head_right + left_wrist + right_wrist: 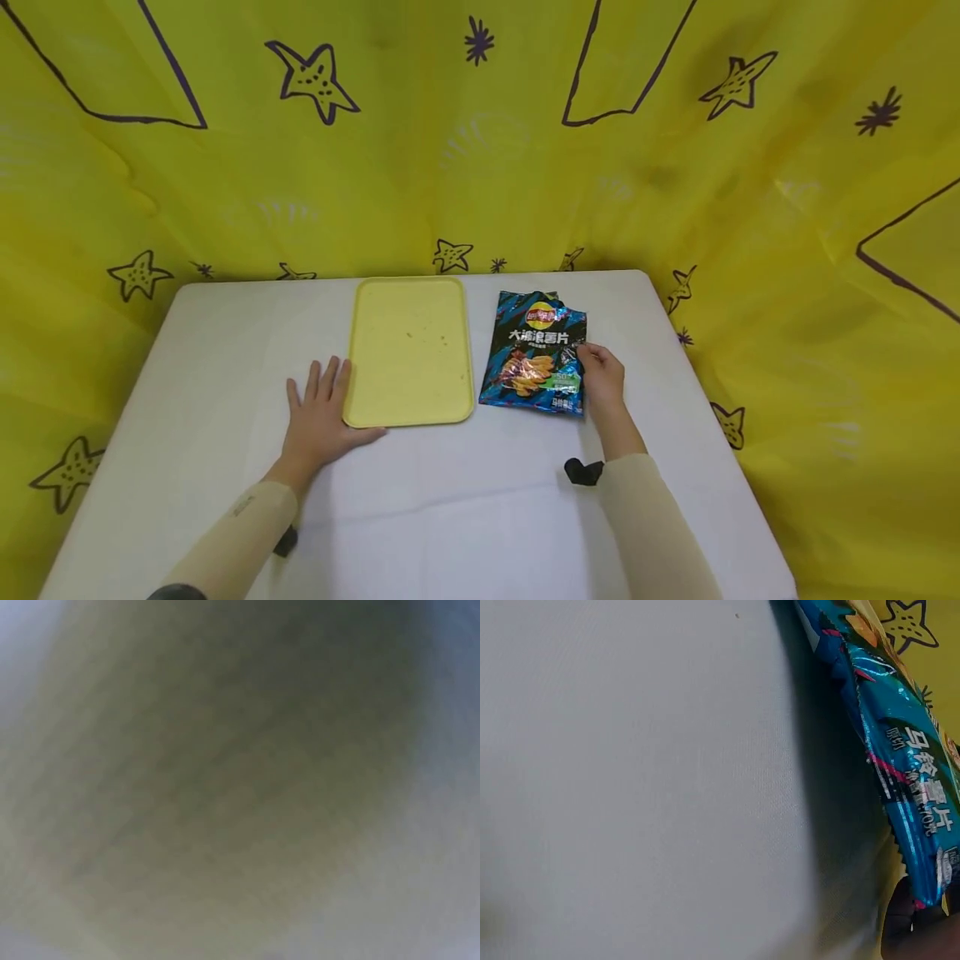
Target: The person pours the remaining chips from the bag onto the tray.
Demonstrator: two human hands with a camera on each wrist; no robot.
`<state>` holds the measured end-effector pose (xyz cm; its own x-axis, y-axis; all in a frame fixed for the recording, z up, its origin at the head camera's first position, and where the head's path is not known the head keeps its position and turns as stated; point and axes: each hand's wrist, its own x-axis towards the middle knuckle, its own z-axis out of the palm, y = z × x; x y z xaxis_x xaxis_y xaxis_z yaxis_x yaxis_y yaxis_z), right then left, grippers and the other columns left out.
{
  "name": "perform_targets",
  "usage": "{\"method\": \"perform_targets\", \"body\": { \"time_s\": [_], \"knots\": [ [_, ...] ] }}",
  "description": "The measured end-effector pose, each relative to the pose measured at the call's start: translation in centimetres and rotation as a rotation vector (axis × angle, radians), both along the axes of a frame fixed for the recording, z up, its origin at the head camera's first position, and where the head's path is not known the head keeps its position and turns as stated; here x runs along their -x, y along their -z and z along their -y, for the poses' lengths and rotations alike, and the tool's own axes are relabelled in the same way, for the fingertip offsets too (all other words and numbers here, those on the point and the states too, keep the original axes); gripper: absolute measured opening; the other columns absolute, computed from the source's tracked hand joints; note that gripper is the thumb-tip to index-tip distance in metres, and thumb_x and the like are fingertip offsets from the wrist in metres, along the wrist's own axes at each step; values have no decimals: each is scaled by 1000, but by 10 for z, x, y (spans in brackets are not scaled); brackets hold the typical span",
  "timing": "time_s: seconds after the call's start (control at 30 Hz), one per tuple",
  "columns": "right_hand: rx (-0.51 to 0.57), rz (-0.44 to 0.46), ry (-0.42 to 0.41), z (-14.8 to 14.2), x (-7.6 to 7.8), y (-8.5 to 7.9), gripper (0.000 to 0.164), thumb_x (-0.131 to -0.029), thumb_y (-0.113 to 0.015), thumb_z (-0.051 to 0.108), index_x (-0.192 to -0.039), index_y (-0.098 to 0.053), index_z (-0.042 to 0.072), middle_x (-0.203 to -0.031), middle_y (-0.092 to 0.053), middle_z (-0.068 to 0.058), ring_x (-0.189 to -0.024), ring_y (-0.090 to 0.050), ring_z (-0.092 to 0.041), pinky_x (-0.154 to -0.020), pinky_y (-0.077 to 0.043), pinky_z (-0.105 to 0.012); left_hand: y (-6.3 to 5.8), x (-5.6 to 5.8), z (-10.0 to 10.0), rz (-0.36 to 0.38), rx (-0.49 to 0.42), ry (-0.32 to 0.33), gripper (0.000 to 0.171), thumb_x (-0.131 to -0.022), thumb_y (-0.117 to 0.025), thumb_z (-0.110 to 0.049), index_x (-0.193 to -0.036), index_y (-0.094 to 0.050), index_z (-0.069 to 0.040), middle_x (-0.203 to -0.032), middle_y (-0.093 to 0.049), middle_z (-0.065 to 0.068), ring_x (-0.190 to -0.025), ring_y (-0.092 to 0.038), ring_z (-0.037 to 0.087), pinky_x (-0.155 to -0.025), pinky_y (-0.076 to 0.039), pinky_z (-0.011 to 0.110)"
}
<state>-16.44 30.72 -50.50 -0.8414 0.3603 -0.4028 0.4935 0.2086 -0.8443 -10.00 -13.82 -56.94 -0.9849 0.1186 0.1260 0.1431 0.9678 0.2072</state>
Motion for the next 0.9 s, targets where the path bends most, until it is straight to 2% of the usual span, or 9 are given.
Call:
{"method": "perform_targets", "body": {
  "time_s": [0.1,0.27,0.43,0.63,0.77,0.9],
  "knots": [
    [-53,-48,-11,-1,-5,-11,58,-92,-41,53,-133,-45,13,-140,-40,-6,-129,-33,-23,-106,-30,-40,1,0,-4,2,6,2,127,-52,-36,-95,-149,-8,-17,-154,-10,8,-140,1,32,-103,10,62],
    [-66,-117,-11,3,-11,-27,54,-91,-40,55,-127,-47,15,-131,-49,-8,-113,-47,-22,-94,-42,-36,3,-1,-7,0,16,3,127,-51,-35,-95,-149,-9,-18,-154,-12,7,-140,1,32,-103,9,62],
    [-114,-199,-41,9,-12,-40,53,-90,-41,55,-124,-47,14,-132,-49,-7,-116,-46,-22,-98,-39,-40,3,1,-7,8,26,1,128,-51,-34,-95,-149,-8,-18,-154,-11,7,-140,1,32,-103,10,62],
    [-114,-310,-100,15,-11,-57,50,-90,-44,53,-120,-48,13,-128,-52,-6,-116,-44,-21,-101,-35,-42,4,2,-4,21,32,-5,128,-51,-32,-96,-149,-6,-18,-154,-8,6,-140,4,31,-102,13,61],
    [-137,-363,-150,17,-9,-66,47,-90,-45,52,-116,-50,14,-123,-54,-4,-109,-47,-18,-98,-39,-37,3,2,-2,21,26,-9,127,-51,-32,-95,-149,-7,-18,-154,-8,7,-140,3,31,-103,11,61],
    [-165,-436,-226,21,-8,-77,41,-92,-46,46,-115,-51,11,-117,-56,-5,-102,-51,-17,-91,-44,-26,2,2,0,31,26,-15,127,-51,-33,-95,-149,-6,-18,-154,-8,7,-140,4,32,-103,11,61]
  ]
}}
